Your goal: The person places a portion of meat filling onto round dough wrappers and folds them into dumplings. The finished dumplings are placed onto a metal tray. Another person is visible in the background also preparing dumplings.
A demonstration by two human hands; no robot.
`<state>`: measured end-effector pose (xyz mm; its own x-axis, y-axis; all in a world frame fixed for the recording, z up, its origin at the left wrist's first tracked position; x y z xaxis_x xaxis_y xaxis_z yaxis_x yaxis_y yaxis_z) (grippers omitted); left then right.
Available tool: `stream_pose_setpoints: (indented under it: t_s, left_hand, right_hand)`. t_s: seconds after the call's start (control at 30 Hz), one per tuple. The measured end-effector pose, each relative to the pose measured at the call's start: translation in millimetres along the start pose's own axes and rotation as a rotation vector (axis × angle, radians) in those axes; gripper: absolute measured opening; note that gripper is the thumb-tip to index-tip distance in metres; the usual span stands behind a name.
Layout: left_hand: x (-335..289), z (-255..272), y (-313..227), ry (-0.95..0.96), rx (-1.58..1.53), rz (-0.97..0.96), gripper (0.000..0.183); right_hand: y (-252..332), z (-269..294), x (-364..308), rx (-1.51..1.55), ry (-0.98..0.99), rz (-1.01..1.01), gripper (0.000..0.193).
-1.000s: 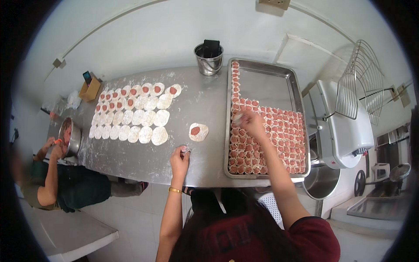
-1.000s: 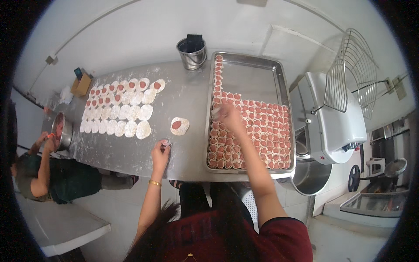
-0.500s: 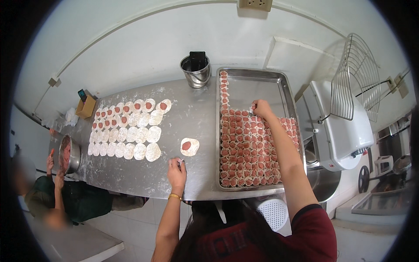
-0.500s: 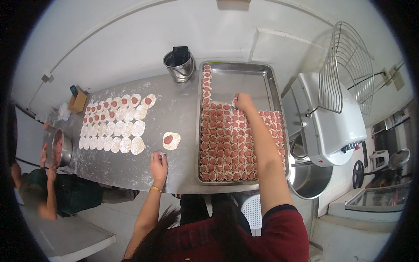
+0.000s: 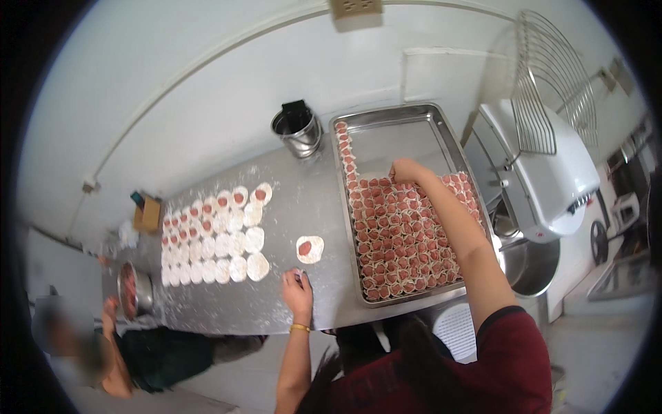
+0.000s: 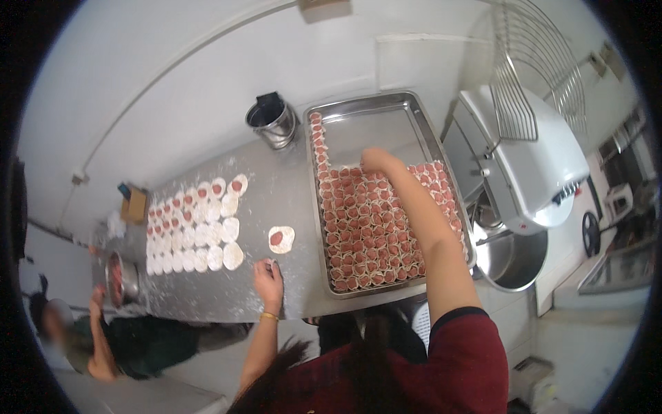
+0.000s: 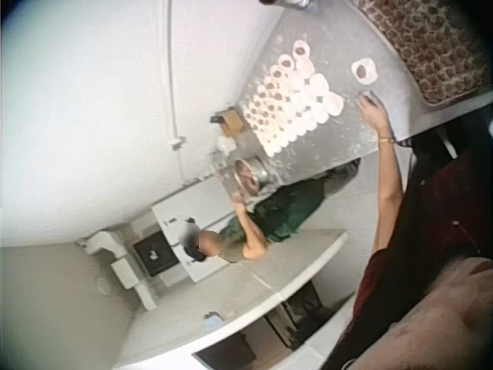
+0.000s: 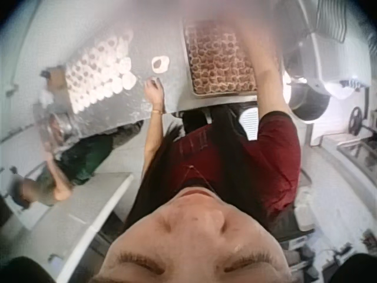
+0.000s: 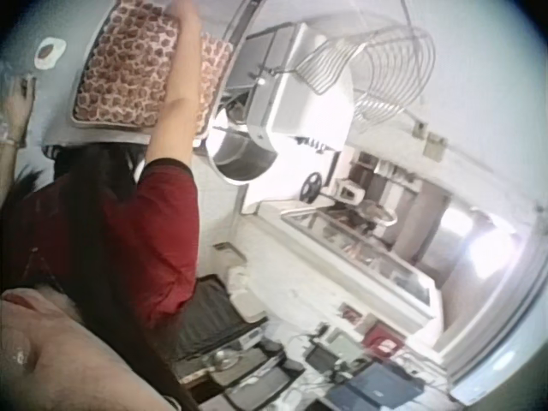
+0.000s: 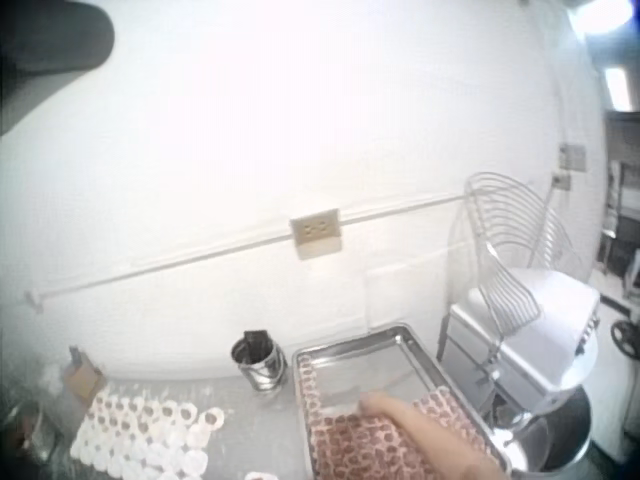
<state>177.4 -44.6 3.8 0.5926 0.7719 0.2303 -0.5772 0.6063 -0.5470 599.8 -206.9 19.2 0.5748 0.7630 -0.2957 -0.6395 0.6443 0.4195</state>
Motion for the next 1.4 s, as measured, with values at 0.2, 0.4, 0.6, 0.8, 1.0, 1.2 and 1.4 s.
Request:
stream_pose_setpoints:
  t_s: [0.2, 0.4, 0.6, 0.8, 1.0, 1.2, 1.4]
  left_hand:
    - [-1, 0, -3, -0.014, -0.013, -0.053, 0.016]
    - [1, 2, -6, -0.030, -0.001, -0.002, 0.019]
    - [13, -1, -12, -0.089, 0.027, -0.020, 0.025]
    - [36, -6, -5, -0.036, -0.062, 0.129, 0.021]
    - [41, -11, 6, -0.029, -0.054, 0.302, 0.023]
    - [39, -11, 16, 0.042, -0.153, 0.285, 0.028]
    - [-7, 12, 33, -0.003, -0.406, 0.308, 0.019]
  right_hand:
    - [9, 4, 7, -0.133, -0.137, 0.121, 0.018]
    - [-5, -4, 9, 0.027, -0.099, 0.015, 0.012]
    - [-11, -14, 30, -0.008, -0.094, 0.073, 0.021]
    - [-15, 3, 18, 0.139, -0.301, 0.171, 0.028]
    - [10, 30, -48, 0.354, -0.355, 0.019, 0.033]
    - [136, -53, -110, 0.380, -0.429, 0.399, 0.022]
    - [234, -162, -133, 0.332, -0.299, 0.312, 0.019]
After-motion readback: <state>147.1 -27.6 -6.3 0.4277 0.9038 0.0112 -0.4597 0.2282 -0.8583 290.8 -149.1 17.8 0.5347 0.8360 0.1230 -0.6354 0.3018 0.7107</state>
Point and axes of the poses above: each hand's wrist, its own x-axis towards the middle knuckle, its own z-axis out of the back of the hand, y = z × x, the point moved 7 cm from there along x, towards the middle knuckle, and after that the axes turned 1 degree about x, right-handed, at the moved point
